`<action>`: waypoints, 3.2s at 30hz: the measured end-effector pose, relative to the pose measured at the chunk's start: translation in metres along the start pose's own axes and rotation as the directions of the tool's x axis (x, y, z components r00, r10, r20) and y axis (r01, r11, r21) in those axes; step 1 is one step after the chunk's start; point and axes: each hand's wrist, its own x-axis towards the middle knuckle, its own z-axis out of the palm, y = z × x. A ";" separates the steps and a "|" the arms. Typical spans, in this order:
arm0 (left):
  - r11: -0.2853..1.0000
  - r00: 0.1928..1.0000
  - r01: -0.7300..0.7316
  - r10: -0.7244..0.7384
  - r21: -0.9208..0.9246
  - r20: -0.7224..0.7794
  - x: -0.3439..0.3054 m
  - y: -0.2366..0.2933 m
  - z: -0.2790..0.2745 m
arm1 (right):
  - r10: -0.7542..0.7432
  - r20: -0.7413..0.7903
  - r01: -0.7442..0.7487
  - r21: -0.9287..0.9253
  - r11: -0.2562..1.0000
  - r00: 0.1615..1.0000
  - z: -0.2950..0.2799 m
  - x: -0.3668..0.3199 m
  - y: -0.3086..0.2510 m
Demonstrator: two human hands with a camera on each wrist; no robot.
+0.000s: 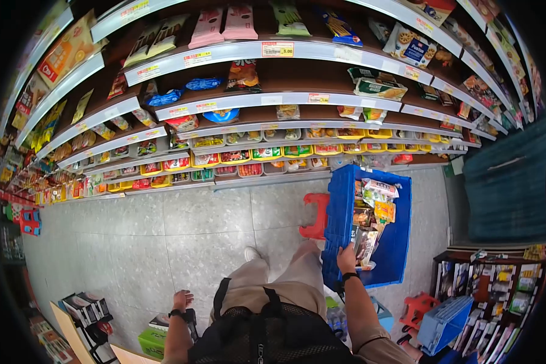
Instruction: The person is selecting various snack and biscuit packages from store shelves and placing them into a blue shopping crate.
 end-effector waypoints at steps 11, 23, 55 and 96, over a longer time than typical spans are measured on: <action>0.975 0.988 -0.153 0.149 -0.160 -0.037 -0.109 -0.062 0.110 | -0.013 0.032 0.009 0.135 0.991 0.999 0.007 0.013 0.010; 0.969 0.983 -0.054 0.094 -0.240 0.156 -0.032 -0.121 0.030 | -0.030 -0.048 0.044 0.335 0.941 0.998 0.044 0.027 0.045; 0.841 0.989 0.033 -0.106 -0.540 -0.104 -0.052 -0.227 -0.128 | -0.457 0.312 0.470 0.034 0.882 0.833 0.155 -0.166 -0.128; 0.942 0.991 0.129 -0.129 -0.309 0.022 0.067 -0.096 -0.425 | -0.189 0.115 0.159 0.228 0.960 0.975 0.245 -0.187 -0.386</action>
